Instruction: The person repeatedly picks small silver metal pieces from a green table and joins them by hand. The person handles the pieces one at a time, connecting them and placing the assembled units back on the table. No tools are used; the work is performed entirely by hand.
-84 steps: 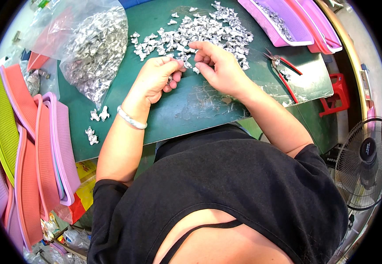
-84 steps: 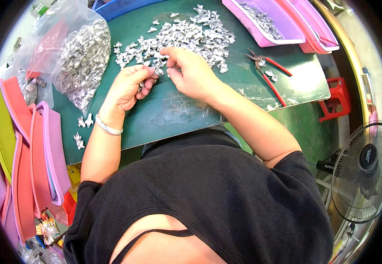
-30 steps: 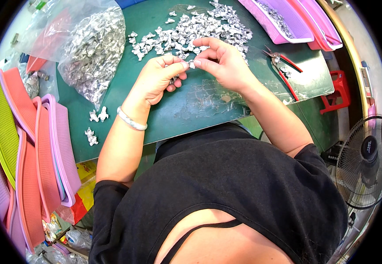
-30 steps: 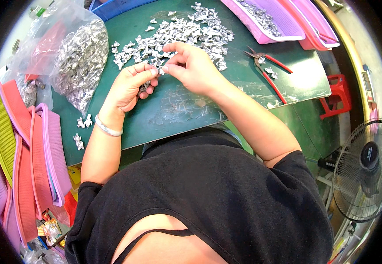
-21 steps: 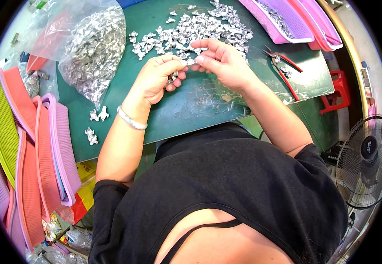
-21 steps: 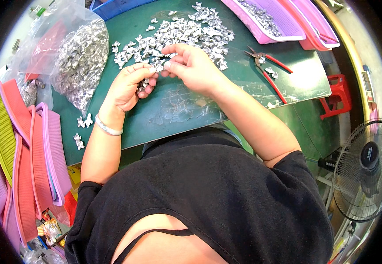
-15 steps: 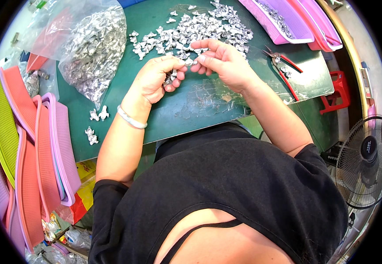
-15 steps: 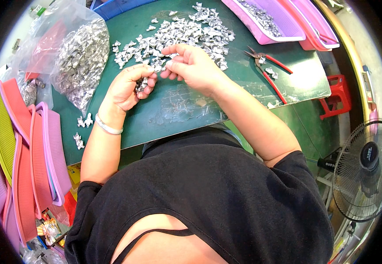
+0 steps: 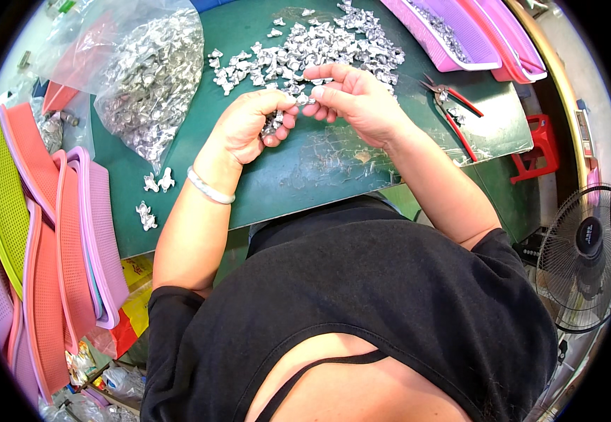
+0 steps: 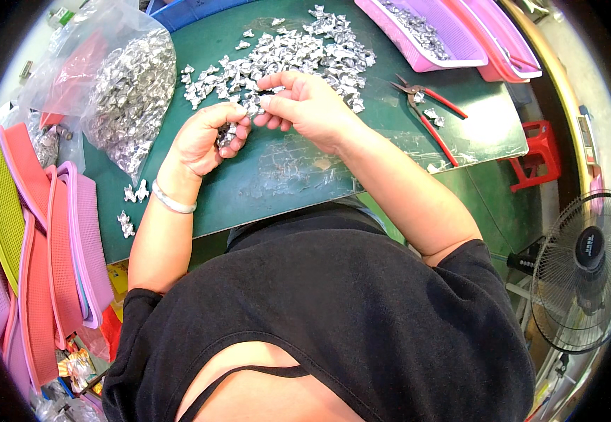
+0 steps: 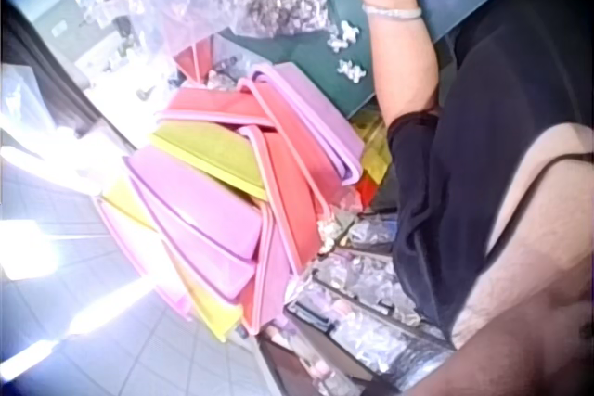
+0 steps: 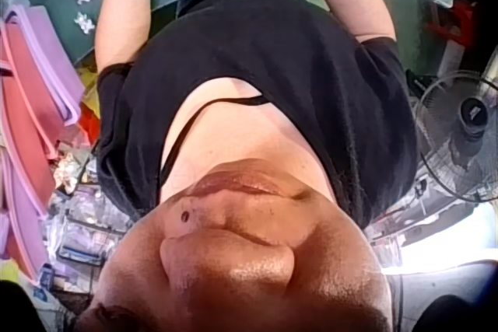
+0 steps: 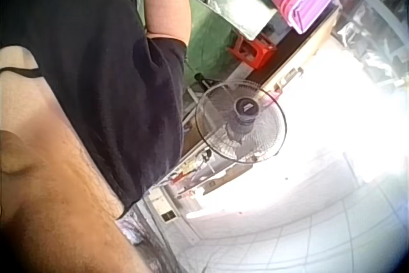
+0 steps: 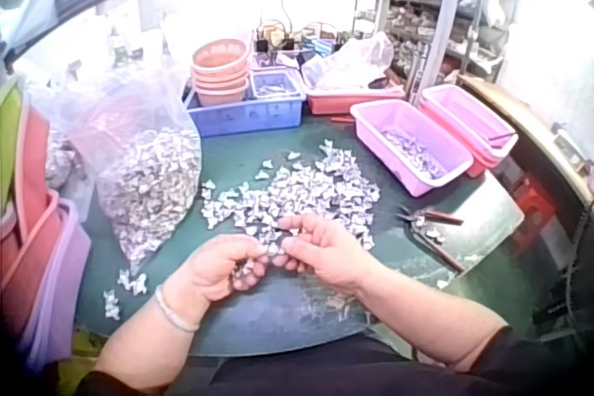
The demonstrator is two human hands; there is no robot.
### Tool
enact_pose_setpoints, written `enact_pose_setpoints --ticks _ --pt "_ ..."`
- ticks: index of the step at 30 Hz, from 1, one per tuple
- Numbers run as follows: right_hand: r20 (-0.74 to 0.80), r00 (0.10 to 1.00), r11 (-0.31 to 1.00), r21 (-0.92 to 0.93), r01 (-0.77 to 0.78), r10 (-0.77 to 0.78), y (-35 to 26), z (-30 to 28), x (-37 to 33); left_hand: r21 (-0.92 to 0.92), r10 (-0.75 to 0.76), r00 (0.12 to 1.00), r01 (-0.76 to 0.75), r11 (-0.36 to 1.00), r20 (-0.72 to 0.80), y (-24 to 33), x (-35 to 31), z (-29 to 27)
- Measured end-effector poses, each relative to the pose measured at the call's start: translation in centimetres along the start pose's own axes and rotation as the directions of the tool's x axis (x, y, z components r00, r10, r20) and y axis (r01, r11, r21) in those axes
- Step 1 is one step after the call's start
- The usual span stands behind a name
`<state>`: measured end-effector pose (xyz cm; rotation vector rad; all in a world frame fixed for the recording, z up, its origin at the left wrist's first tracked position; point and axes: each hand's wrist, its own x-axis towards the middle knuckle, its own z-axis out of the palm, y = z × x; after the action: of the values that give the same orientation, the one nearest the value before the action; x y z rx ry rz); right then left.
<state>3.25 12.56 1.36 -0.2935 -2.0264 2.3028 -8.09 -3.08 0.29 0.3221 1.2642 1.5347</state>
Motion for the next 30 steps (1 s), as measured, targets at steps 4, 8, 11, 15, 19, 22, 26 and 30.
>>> enact_pose_setpoints --ticks 4,8,11,15,19,22,26,30 --pt "0.003 1.0 1.0 0.004 0.013 -0.013 0.0 -0.1 -0.1 0.004 0.014 1.0 -0.015 1.0 0.01 -0.1 0.1 0.0" --pt "0.0 1.0 1.0 0.011 0.014 -0.014 0.1 -0.1 0.0 0.003 0.012 1.0 -0.012 1.0 0.025 -0.2 0.2 -0.1" --pt "-0.02 0.998 0.998 -0.017 0.062 -0.063 0.3 0.0 -0.1 -0.025 -0.003 0.999 0.004 1.0 0.04 0.0 0.0 0.3" --pt "-0.04 0.981 0.967 -0.18 0.182 -0.192 0.7 0.2 -0.1 -0.013 -0.015 1.0 0.015 1.0 0.011 0.0 -0.2 0.7" --pt "0.004 0.964 0.935 -0.241 0.26 -0.267 0.2 0.4 -0.2 -0.021 0.001 1.0 -0.001 1.0 0.017 -0.1 -0.2 0.7" --pt "-0.062 0.936 0.844 -0.455 0.283 -0.347 0.1 -0.5 0.6 -0.112 0.034 0.998 -0.028 0.993 0.049 -0.3 0.2 0.4" --pt "0.013 0.871 0.496 -0.818 0.291 -0.491 0.1 -1.7 1.4 -0.299 0.085 0.986 -0.039 0.953 0.143 -0.4 0.5 -0.7" --pt "0.146 0.867 0.225 -0.933 0.28 -0.476 0.1 -1.5 1.6 -0.39 0.115 0.983 -0.051 0.92 0.144 -0.5 0.6 -1.1"
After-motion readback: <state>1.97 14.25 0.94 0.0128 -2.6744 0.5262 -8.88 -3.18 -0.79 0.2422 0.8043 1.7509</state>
